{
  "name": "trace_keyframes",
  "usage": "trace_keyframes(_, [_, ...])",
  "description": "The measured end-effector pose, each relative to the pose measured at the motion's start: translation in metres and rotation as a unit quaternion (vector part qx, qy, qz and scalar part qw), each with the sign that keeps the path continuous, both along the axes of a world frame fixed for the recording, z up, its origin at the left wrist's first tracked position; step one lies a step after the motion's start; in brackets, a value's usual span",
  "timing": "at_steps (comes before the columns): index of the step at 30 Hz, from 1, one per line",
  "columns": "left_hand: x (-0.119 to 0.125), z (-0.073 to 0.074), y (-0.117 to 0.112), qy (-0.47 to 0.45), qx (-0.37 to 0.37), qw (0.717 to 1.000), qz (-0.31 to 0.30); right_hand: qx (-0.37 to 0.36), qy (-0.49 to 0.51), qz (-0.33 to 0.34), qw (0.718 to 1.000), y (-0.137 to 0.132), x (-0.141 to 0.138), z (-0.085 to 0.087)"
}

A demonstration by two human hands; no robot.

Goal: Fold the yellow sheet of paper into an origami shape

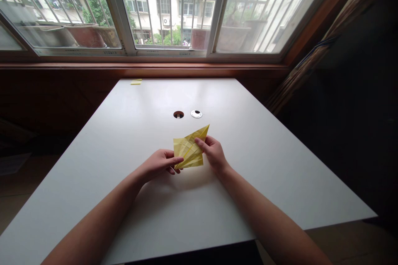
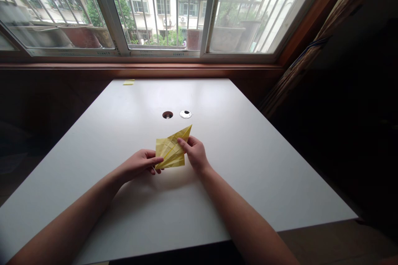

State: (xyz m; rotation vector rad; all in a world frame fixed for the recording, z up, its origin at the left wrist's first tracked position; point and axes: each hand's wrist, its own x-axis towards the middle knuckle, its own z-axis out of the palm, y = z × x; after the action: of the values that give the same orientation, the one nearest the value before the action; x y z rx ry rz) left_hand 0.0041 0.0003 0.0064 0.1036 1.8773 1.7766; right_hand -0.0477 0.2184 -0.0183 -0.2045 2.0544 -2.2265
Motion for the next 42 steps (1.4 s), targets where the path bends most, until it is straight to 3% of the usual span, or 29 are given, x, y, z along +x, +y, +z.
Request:
trace_keyframes(11, [-0.001, -0.011, 0.000, -0.015, 0.016, 0.999, 0.033, -0.022, 0.018, 0.007, 1.000, 0.000, -0.002, -0.002])
trace_keyframes(18, [-0.005, -0.016, -0.002, 0.032, 0.060, 0.983, 0.169, -0.036, 0.003, -0.014, 0.999, 0.003, -0.006, -0.008])
trace_keyframes(23, [-0.009, -0.021, -0.005, 0.072, 0.080, 0.960, 0.260, 0.020, 0.000, 0.018, 1.000, 0.005, -0.006, -0.005])
trace_keyframes(26, [-0.012, -0.022, -0.008, 0.086, 0.069, 0.953, 0.282, 0.059, 0.020, 0.043, 0.997, 0.006, -0.006, -0.003])
trace_keyframes(29, [-0.012, -0.022, -0.011, 0.085, 0.036, 0.957, 0.275, 0.117, 0.074, -0.020, 0.990, 0.008, -0.006, -0.006])
trace_keyframes(33, [-0.010, -0.019, -0.010, 0.082, -0.056, 0.971, 0.220, 0.225, 0.210, -0.161, 0.938, 0.013, -0.005, -0.004])
trace_keyframes(36, [-0.007, -0.017, -0.007, 0.110, -0.164, 0.969, 0.149, 0.305, 0.327, -0.173, 0.877, 0.013, 0.001, 0.003])
trace_keyframes(38, [-0.005, -0.015, -0.003, 0.163, -0.251, 0.948, 0.110, 0.337, 0.382, -0.121, 0.852, 0.009, 0.005, 0.006])
trace_keyframes(42, [-0.002, -0.011, 0.000, 0.272, -0.378, 0.884, 0.049, 0.362, 0.462, 0.098, 0.803, -0.001, 0.008, 0.000])
